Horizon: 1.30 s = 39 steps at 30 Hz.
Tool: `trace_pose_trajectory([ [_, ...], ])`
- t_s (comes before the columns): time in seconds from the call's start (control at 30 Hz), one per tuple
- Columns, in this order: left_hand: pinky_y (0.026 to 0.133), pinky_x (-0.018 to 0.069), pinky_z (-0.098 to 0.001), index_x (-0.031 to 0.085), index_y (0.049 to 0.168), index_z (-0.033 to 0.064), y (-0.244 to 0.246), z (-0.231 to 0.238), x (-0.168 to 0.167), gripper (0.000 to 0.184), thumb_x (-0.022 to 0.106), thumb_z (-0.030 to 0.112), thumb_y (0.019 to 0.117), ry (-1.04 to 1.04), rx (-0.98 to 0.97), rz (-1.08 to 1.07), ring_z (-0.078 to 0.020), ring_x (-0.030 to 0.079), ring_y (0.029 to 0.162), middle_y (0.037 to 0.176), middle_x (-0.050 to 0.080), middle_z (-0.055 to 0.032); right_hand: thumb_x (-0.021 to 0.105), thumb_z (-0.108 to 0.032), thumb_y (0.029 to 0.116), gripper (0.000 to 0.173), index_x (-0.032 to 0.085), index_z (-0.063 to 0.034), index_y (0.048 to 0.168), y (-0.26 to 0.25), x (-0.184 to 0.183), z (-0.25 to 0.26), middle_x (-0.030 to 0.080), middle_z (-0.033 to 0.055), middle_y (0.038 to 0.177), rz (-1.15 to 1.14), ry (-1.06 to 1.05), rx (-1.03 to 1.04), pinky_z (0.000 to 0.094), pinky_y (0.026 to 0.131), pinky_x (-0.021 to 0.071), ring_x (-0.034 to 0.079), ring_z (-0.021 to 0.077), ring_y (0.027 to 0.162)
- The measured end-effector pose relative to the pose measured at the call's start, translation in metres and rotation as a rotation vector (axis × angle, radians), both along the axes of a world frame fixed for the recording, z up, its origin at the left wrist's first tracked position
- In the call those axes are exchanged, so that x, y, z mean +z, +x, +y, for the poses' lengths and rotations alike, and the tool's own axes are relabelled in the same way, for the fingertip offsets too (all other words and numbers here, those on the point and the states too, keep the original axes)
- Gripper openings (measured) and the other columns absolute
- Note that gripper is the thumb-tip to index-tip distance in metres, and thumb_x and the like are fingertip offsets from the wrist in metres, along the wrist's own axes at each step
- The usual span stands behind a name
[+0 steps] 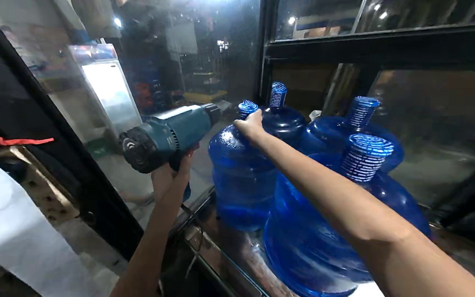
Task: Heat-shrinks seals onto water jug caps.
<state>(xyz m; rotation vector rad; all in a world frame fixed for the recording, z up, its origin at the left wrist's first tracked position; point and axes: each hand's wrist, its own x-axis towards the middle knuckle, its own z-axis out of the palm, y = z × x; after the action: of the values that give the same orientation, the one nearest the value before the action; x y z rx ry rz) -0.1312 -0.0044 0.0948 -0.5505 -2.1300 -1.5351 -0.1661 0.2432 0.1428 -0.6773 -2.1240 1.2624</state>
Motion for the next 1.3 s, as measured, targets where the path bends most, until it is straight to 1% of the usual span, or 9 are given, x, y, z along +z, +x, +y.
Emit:
trace_pose_trajectory([
  [0.27, 0.086, 0.0542, -0.0332, 0.065, 0.122, 0.0044, -0.016, -0.026, 0.003, 0.04, 0.067, 0.036, 0.0976, 0.064, -0.067, -0.117, -0.0079, 0.065, 0.097, 0.105, 0.069, -0.0068, 0.064, -0.004, 0.0901, 0.043, 0.054, -0.0017, 0.131, 0.003, 0.01, 0.058, 0.066, 0.0107, 0.109, 0.005, -0.055, 0.469, 0.0345, 0.083, 0.0564, 0.065, 0.0149, 0.093],
  [0.43, 0.081, 0.056, -0.0306, 0.066, 0.117, 0.0032, -0.004, -0.02, 0.006, 0.032, 0.069, 0.029, 0.0979, 0.068, -0.227, -0.268, -0.0074, 0.066, 0.09, 0.099, 0.069, -0.0044, 0.055, -0.013, 0.0961, 0.066, 0.028, -0.0051, 0.155, 0.032, 0.028, 0.07, 0.048, 0.0156, 0.145, -0.097, -0.115, 0.464, 0.0391, 0.101, 0.0478, 0.052, 0.0214, 0.125],
  [0.5, 0.079, 0.0573, -0.0292, 0.068, 0.112, 0.0045, -0.002, -0.011, 0.002, 0.027, 0.07, 0.027, 0.0972, 0.069, -0.255, -0.299, -0.0064, 0.067, 0.087, 0.095, 0.07, -0.0024, 0.047, -0.019, 0.0982, 0.024, 0.049, -0.01, 0.12, 0.034, 0.029, 0.069, 0.056, 0.0045, 0.111, 0.063, -0.155, 0.308, 0.0291, 0.078, 0.0491, 0.057, 0.011, 0.097],
  [0.53, 0.081, 0.0556, -0.0318, 0.068, 0.112, 0.004, 0.0, -0.007, 0.0, 0.028, 0.07, 0.028, 0.0972, 0.057, -0.239, -0.321, -0.0084, 0.066, 0.088, 0.095, 0.069, -0.0041, 0.044, -0.022, 0.1004, 0.024, 0.05, -0.0094, 0.119, 0.034, 0.029, 0.069, 0.056, 0.0065, 0.118, 0.163, -0.228, 0.241, 0.0302, 0.081, 0.0481, 0.056, 0.0124, 0.103],
  [0.6, 0.087, 0.0545, -0.0378, 0.069, 0.112, 0.0026, 0.001, 0.001, -0.003, 0.032, 0.071, 0.03, 0.0969, 0.048, -0.188, -0.344, -0.0134, 0.066, 0.094, 0.099, 0.07, -0.0082, 0.037, -0.03, 0.1046, 0.051, 0.037, -0.0059, 0.15, 0.031, 0.029, 0.074, 0.039, 0.0176, 0.157, 0.317, -0.378, 0.176, 0.0444, 0.106, 0.042, 0.043, 0.0268, 0.139],
  [0.67, 0.088, 0.0535, -0.0384, 0.069, 0.112, 0.0014, 0.002, 0.006, -0.009, 0.036, 0.071, 0.033, 0.0965, 0.045, -0.154, -0.314, -0.014, 0.066, 0.095, 0.1, 0.07, -0.0092, 0.032, -0.032, 0.1062, 0.056, 0.03, -0.0067, 0.156, 0.029, 0.027, 0.074, 0.029, 0.0181, 0.164, 0.384, -0.434, 0.075, 0.0502, 0.113, 0.0358, 0.034, 0.0309, 0.148],
  [0.87, 0.079, 0.0525, -0.027, 0.069, 0.109, 0.0051, 0.019, 0.018, -0.014, 0.029, 0.068, 0.031, 0.0976, 0.069, -0.216, -0.169, -0.003, 0.063, 0.086, 0.091, 0.067, 0.0002, 0.023, -0.034, 0.1101, 0.055, 0.031, -0.0039, 0.155, 0.035, 0.022, 0.057, 0.032, 0.0216, 0.161, 0.346, -0.462, -0.076, 0.0536, 0.111, 0.034, 0.034, 0.0336, 0.147],
  [1.03, 0.083, 0.0521, -0.0312, 0.068, 0.116, 0.0041, 0.021, 0.02, -0.016, 0.034, 0.068, 0.033, 0.0977, 0.013, -0.169, -0.129, -0.0068, 0.064, 0.091, 0.097, 0.069, -0.0048, 0.017, -0.032, 0.1123, 0.054, 0.037, 0.0004, 0.15, 0.031, 0.022, 0.061, 0.044, 0.0224, 0.15, 0.293, -0.403, -0.117, 0.046, 0.106, 0.0392, 0.048, 0.0291, 0.133],
  [1.3, 0.088, 0.0531, -0.0334, 0.064, 0.123, -0.0006, 0.014, 0.011, -0.017, 0.039, 0.069, 0.029, 0.0979, 0.061, -0.113, -0.182, -0.0107, 0.065, 0.098, 0.106, 0.068, -0.0107, 0.052, -0.011, 0.0995, 0.042, 0.052, 0.0106, 0.135, 0.026, 0.009, 0.066, 0.058, 0.0332, 0.129, -0.052, 0.055, 0.102, 0.0604, 0.099, 0.0441, 0.057, 0.0437, 0.12],
])
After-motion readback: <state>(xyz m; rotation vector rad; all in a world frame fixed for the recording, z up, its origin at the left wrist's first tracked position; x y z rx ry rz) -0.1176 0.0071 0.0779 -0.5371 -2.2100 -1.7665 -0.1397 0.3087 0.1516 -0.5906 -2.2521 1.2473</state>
